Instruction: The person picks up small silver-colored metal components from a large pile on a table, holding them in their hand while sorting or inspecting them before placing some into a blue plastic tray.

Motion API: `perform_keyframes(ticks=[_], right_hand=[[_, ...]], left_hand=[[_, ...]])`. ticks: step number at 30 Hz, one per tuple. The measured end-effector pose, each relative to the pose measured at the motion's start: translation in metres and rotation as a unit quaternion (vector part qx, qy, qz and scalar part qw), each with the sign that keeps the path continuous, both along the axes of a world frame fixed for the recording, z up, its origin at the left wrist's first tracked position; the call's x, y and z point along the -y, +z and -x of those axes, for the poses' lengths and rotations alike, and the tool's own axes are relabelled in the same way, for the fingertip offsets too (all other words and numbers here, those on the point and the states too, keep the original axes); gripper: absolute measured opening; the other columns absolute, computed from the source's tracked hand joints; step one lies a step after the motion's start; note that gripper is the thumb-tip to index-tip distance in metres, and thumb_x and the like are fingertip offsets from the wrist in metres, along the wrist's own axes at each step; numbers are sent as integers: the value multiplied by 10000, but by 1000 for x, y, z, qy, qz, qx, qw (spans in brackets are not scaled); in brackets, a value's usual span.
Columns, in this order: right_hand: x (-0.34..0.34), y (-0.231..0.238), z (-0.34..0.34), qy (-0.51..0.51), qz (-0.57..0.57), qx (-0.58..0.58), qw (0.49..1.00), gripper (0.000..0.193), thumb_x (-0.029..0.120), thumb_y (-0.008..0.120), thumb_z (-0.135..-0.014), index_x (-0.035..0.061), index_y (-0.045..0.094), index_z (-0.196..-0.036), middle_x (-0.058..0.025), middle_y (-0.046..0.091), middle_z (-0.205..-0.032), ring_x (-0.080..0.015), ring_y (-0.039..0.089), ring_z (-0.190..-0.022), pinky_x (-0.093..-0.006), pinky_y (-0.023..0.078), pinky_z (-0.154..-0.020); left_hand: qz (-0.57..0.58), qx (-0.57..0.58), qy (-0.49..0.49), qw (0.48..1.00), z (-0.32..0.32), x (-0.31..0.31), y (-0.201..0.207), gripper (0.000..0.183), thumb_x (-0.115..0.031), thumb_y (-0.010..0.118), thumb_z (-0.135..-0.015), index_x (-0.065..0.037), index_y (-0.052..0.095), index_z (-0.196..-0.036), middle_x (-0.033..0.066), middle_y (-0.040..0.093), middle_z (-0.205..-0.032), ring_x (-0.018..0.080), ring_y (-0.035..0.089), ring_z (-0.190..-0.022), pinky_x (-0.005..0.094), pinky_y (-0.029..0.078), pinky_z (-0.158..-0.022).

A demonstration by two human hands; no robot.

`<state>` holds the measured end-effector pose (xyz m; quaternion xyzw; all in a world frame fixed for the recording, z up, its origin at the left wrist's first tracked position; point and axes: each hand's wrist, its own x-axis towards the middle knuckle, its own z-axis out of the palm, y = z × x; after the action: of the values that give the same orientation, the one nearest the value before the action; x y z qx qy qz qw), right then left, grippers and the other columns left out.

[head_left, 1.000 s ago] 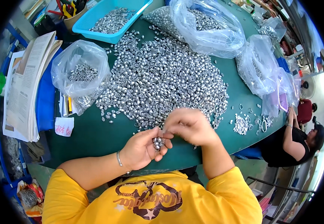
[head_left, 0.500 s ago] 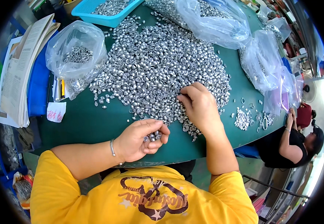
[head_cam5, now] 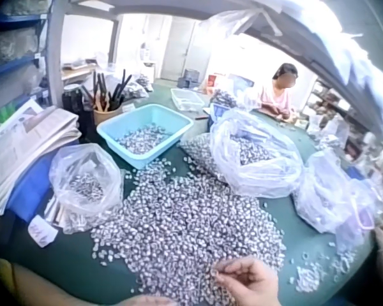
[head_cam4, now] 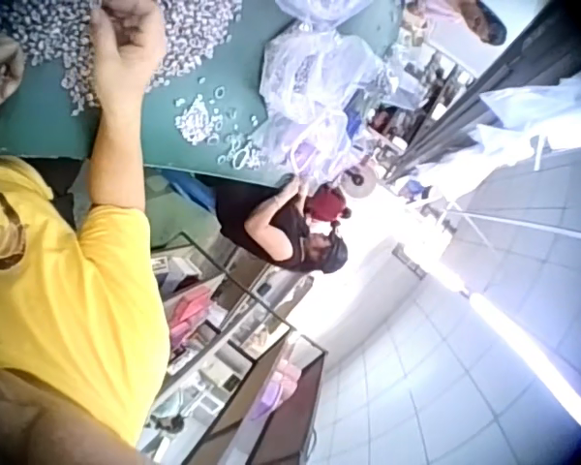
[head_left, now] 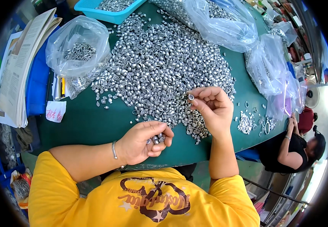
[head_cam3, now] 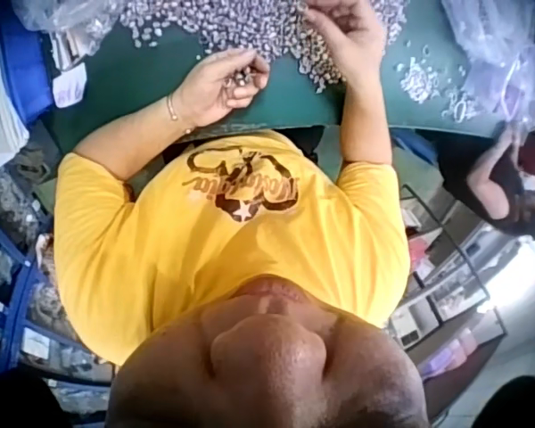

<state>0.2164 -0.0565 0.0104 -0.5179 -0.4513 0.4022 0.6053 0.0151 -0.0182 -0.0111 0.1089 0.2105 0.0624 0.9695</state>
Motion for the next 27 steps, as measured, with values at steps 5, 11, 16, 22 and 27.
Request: perform_keyframes(ticks=[5, 11, 16, 22, 27], right_hand=[[4, 4, 10, -11, -99, -2, 995, 163, -115, 560, -723, 0, 499, -821, -138, 604, -893, -165, 594, -775, -260, 496, -657], [5, 27, -1, 101, -99, 435, 889, 140, -44, 615, -653, 17, 597, -778, -106, 610, -835, -246, 599, -750, -313, 486, -635], [-19, 11, -5, 12, -38, 541, 840, 116, -13, 583, -676, 40, 603, -777, -87, 556, -774, -267, 561, -718, -343, 463, -607], [-24, -7, -8, -25, -37, 491, 870, 101, -52, 545, -727, 7, 580, -801, -92, 567, -780, -234, 579, -697, -305, 475, -601], [-15, 3, -11, 5, 68, 39, 997, 109, -96, 493, -780, -12, 533, -837, -73, 573, -840, -100, 562, -752, -212, 487, -624]], left_hand=[[-4, 6, 2, 1000, -1, 0, 1, 281, -223, 372, -910, 9, 528, -937, 94, 529, -788, 85, 399, -542, 186, 318, -452], [1, 3, 10, 1000, -1, 1, 2, 327, -225, 353, -911, 38, 503, -1036, 98, 518, -817, 80, 385, -534, 175, 311, -453], [-16, 2, -3, 1000, 1, -1, 3, 310, -214, 356, -908, 34, 514, -1002, 97, 520, -817, 80, 390, -535, 184, 314, -448], [-13, 3, 1, 1000, 1, 0, 0, 316, -220, 357, -910, 38, 509, -1007, 96, 523, -814, 82, 388, -530, 192, 321, -459], [-4, -1, 0, 1000, 1, 0, 1, 319, -217, 347, -913, 43, 503, -1015, 96, 524, -813, 82, 386, -530, 195, 319, -459]])
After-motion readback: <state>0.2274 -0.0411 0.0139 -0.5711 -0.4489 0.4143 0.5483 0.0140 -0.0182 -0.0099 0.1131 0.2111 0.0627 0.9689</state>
